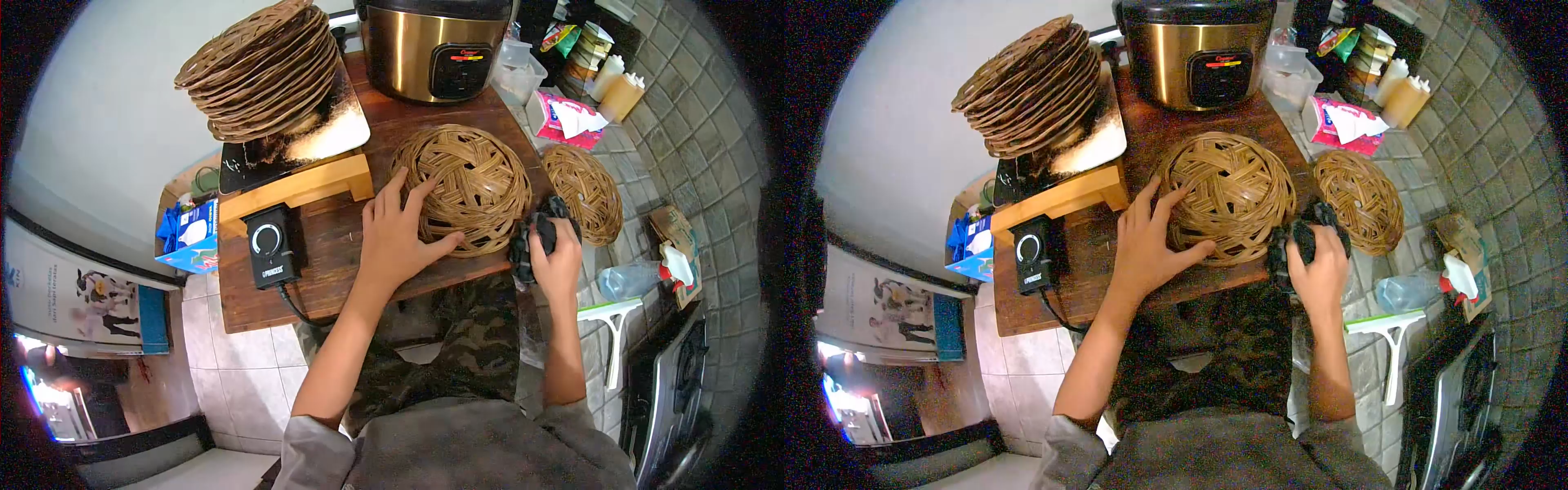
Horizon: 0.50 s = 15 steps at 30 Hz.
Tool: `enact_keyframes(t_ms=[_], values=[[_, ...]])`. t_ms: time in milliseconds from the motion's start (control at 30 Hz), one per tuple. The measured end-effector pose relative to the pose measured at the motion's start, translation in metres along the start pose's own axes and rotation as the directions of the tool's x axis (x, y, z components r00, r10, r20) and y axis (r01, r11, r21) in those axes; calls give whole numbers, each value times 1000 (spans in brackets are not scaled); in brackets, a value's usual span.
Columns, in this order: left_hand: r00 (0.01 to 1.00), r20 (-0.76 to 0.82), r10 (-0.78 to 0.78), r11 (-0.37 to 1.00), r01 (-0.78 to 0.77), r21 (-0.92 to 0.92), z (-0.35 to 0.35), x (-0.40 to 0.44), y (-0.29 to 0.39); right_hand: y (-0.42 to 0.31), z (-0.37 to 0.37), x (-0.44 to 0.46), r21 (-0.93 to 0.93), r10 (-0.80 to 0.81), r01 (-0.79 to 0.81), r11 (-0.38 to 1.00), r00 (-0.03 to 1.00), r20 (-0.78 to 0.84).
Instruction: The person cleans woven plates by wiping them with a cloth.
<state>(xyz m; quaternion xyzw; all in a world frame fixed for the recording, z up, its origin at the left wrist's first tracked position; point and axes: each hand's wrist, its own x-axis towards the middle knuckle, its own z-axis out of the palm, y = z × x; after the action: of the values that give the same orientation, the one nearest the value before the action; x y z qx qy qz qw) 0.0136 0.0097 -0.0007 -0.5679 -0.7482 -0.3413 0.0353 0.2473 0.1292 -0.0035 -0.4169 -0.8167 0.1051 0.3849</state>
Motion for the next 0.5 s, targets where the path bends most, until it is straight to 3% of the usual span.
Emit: enact_keyframes(t_ms=[133, 233, 333, 500], values=[[999, -27, 19, 999, -19, 28, 3, 0, 1, -8, -1, -6, -38, 31, -31, 999, 1000, -6], [998, -50, 44, 998, -42, 42, 5, -1, 1, -16, 3, -13, -40, -105, 109, 993, 991, 82], [997, -61, 54, 996, -50, 71, 6, -1, 1, -39, 7, -26, 23, -150, 148, 989, 982, 113], [994, -84, 65, 995, -59, 76, 6, -2, 2, -48, 8, -34, 74, -176, 174, 982, 984, 30]])
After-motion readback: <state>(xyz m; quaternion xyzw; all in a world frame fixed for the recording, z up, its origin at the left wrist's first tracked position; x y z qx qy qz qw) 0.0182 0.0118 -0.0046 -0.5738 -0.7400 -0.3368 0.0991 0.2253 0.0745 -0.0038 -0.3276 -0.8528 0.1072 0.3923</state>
